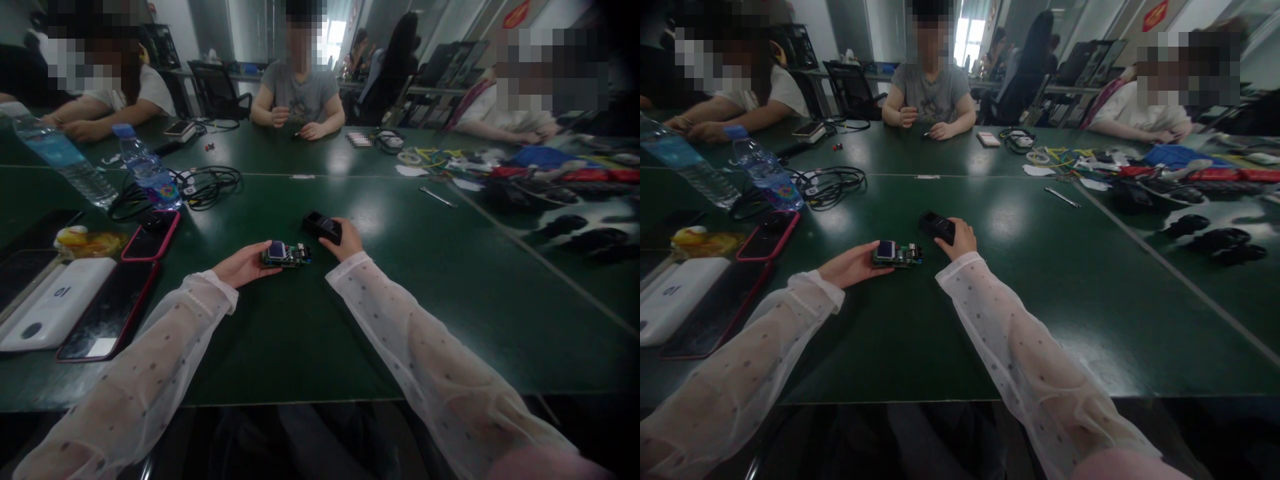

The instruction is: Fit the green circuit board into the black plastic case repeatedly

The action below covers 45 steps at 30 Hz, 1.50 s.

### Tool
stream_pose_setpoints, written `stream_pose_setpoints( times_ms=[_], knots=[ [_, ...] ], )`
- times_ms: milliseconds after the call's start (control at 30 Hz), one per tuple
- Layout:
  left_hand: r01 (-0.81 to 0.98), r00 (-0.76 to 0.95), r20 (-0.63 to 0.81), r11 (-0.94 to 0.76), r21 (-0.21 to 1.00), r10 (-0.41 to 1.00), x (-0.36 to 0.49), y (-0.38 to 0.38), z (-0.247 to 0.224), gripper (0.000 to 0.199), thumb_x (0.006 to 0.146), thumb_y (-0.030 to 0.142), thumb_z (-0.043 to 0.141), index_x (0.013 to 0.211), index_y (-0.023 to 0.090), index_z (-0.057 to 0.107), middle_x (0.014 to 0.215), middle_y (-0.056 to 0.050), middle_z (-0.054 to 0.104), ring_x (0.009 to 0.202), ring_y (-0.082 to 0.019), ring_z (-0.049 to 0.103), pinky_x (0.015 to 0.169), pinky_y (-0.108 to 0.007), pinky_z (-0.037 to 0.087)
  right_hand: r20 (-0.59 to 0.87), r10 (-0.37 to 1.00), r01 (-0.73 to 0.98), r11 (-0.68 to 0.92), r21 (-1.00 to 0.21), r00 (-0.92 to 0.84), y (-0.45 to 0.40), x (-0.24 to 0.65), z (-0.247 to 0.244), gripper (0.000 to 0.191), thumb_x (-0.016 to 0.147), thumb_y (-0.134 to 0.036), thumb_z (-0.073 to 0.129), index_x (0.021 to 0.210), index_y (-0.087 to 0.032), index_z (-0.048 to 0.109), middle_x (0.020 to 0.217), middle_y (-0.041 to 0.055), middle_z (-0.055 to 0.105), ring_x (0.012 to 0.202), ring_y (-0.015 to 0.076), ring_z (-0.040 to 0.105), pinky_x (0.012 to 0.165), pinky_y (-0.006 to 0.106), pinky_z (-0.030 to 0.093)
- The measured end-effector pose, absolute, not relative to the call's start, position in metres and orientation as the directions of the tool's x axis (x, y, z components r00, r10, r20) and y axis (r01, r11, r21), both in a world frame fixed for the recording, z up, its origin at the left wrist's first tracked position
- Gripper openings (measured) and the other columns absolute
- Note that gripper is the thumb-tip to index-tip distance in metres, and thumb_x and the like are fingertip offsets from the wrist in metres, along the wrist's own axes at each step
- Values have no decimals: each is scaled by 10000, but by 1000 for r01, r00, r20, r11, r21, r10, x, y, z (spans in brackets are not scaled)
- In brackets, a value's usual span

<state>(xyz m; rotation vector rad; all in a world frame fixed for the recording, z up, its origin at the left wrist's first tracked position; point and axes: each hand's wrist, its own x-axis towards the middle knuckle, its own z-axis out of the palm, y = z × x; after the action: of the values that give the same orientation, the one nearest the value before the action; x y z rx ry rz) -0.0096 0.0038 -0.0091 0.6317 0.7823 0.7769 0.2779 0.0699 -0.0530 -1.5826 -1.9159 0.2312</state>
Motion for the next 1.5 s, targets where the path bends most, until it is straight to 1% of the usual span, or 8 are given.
stream_pose_setpoints(
  times_ms=[333,567,700,833,1033,1200,1333,1500],
  knots=[
    [-335,477,-324,510,793,817,-8,1,-7,342,884,219,634,1215,139,598,1323,-157,559,1201,-255,572,1044,-416,469,367,927,819,266,-508,-73,73,279,-57,598,721,-391,698,1244,-197,483,1202,163,587,1103,374,564,904,565,481],
    [-291,509,-321,510,809,799,-10,1,-7,484,853,193,674,1315,176,530,1365,-153,524,1212,-251,572,1086,-416,424,363,930,822,255,-509,-64,70,277,-54,600,720,-378,702,1245,-188,484,1208,166,586,1109,374,561,910,562,478],
    [-277,516,-316,504,818,796,-12,1,-8,523,842,180,684,1335,183,509,1393,-151,497,1228,-249,561,1102,-415,411,353,934,821,250,-513,-64,70,278,-54,601,719,-384,700,1247,-195,483,1203,160,588,1113,371,559,908,557,479],
    [-275,512,-325,511,815,795,-12,0,-7,542,831,166,695,1338,204,509,1403,-146,484,1236,-252,555,1097,-408,422,357,932,822,249,-512,-60,70,277,-54,601,722,-381,698,1251,-197,479,1209,166,587,1118,373,558,904,566,476],
    [-297,530,-313,518,802,788,-12,-2,-2,500,858,174,661,1334,224,516,1387,-156,483,1212,-279,572,1045,-455,469,366,928,816,262,-515,-66,70,277,-53,606,716,-371,705,1254,-205,479,1213,162,588,1124,374,559,911,572,472],
    [-286,522,-333,529,799,786,-12,-3,2,461,872,182,645,1315,262,542,1368,-134,493,1204,-263,577,1019,-413,494,355,931,814,266,-517,-78,72,279,-55,610,726,-388,695,1265,-205,475,1224,165,580,1133,378,551,913,575,470],
    [-304,502,-315,505,808,806,-11,-3,0,387,879,198,640,1259,246,589,1332,-124,526,1192,-258,583,996,-386,516,353,932,816,262,-515,-76,73,279,-57,612,721,-391,699,1261,-210,476,1229,163,575,1145,376,545,909,577,470],
    [-317,503,-297,493,810,812,-11,-1,-3,362,891,207,627,1249,252,605,1324,-111,535,1186,-242,587,962,-330,540,357,932,821,251,-513,-62,71,277,-55,593,723,-369,700,1247,-192,485,1214,164,580,1134,365,550,912,562,476]
  ],
)
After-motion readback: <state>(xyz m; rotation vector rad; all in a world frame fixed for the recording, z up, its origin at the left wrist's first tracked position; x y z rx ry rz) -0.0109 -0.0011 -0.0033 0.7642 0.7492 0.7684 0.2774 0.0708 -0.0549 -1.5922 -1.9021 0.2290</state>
